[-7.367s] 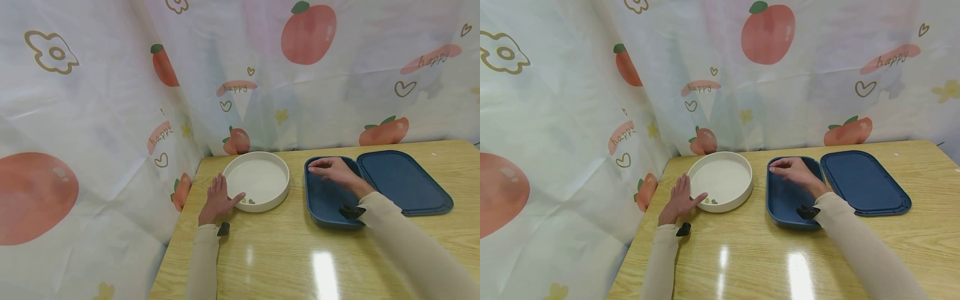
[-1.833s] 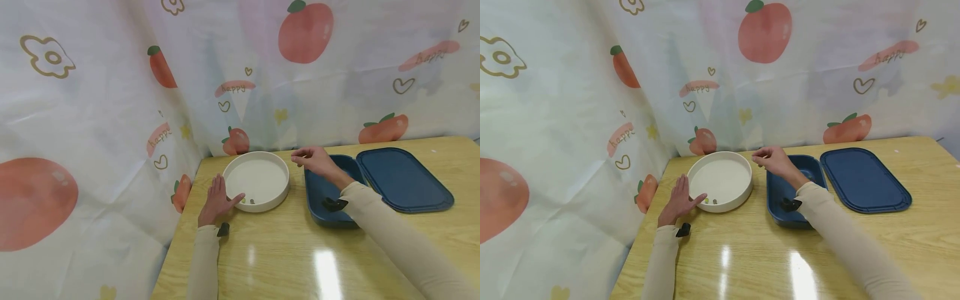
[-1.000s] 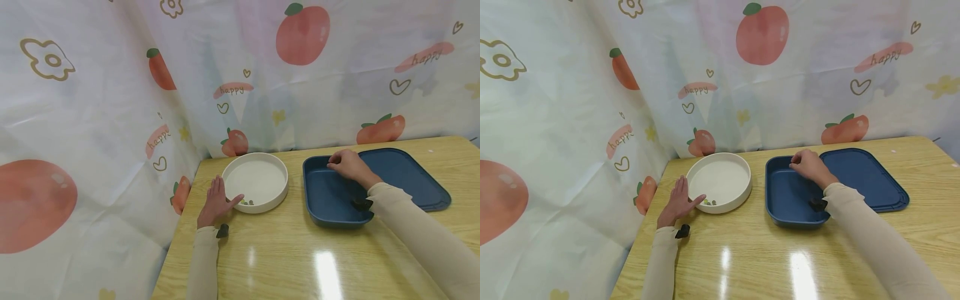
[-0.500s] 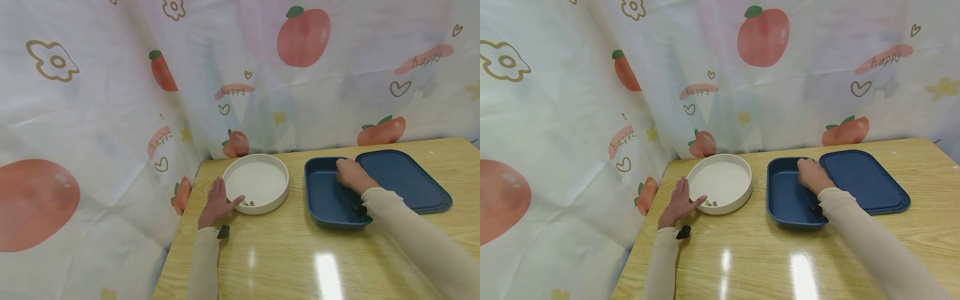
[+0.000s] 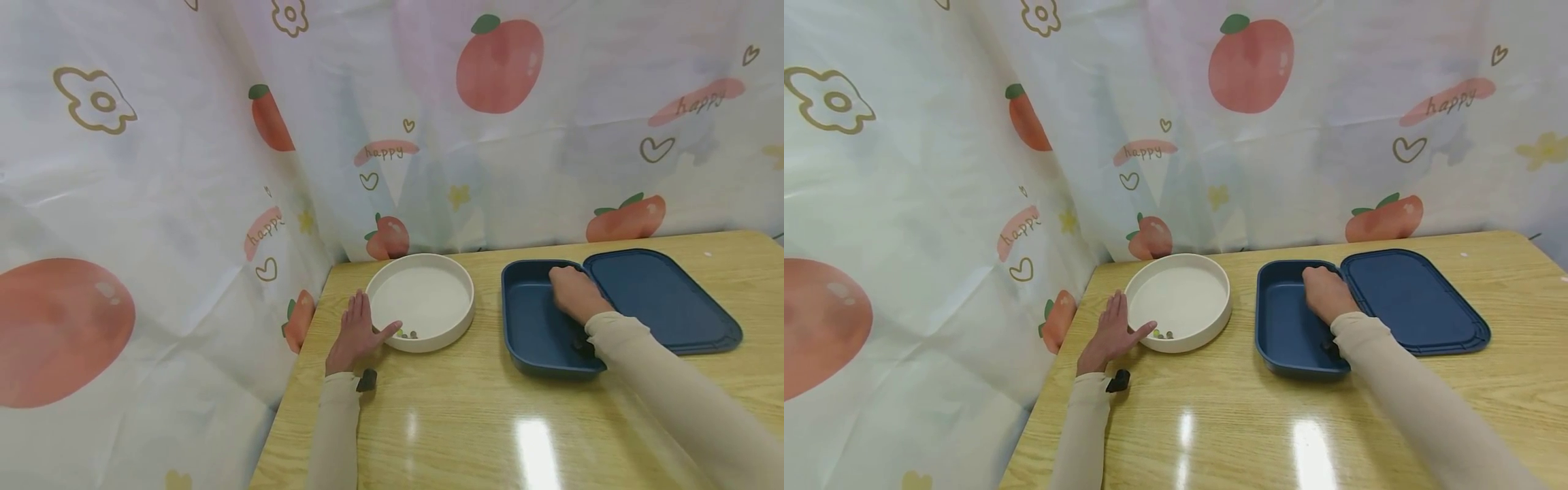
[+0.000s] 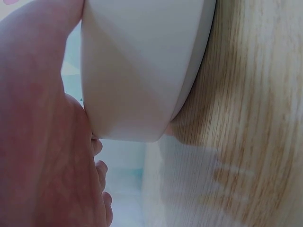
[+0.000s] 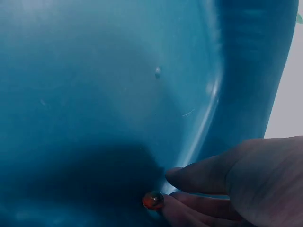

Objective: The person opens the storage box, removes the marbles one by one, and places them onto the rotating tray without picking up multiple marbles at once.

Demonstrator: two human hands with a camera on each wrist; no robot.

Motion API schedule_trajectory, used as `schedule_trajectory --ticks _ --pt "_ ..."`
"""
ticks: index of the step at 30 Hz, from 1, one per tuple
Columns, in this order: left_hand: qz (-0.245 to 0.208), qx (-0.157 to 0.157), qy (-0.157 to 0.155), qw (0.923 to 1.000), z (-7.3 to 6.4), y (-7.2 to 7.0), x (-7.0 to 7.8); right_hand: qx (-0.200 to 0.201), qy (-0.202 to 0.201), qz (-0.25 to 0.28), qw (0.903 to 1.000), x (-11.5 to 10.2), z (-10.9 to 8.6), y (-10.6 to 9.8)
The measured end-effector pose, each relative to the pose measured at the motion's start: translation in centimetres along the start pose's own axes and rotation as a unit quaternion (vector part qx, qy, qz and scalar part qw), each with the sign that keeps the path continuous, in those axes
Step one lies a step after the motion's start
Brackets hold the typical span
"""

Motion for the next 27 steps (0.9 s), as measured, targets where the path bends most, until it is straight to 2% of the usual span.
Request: schedule_trajectory --ticks 6,12,27 --pt "0.005 -0.005 -0.002 1.0000 0.1 0.4 -0.3 -0.012 0.010 -0.011 0.9998 0.2 0.4 0.7" --pt "0.004 -0.002 -0.002 1.0000 0.1 0.2 -0.3 0.008 0.003 -0.019 0.9998 -0.2 0.5 0.2" --pt "0.008 -0.006 -0.007 0.9999 0.2 0.3 -0.3 -0.017 0.033 0.021 0.9991 1.1 0.8 1.1"
Point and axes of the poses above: each hand's wrist, its own z-axis towards the middle knuckle, its own y-axis out of the palm, x = y × z, the point moved 10 cm from there along z, towards the middle knuckle, and after that the axes turned 2 degrees about -x, right-handed, at the moved point
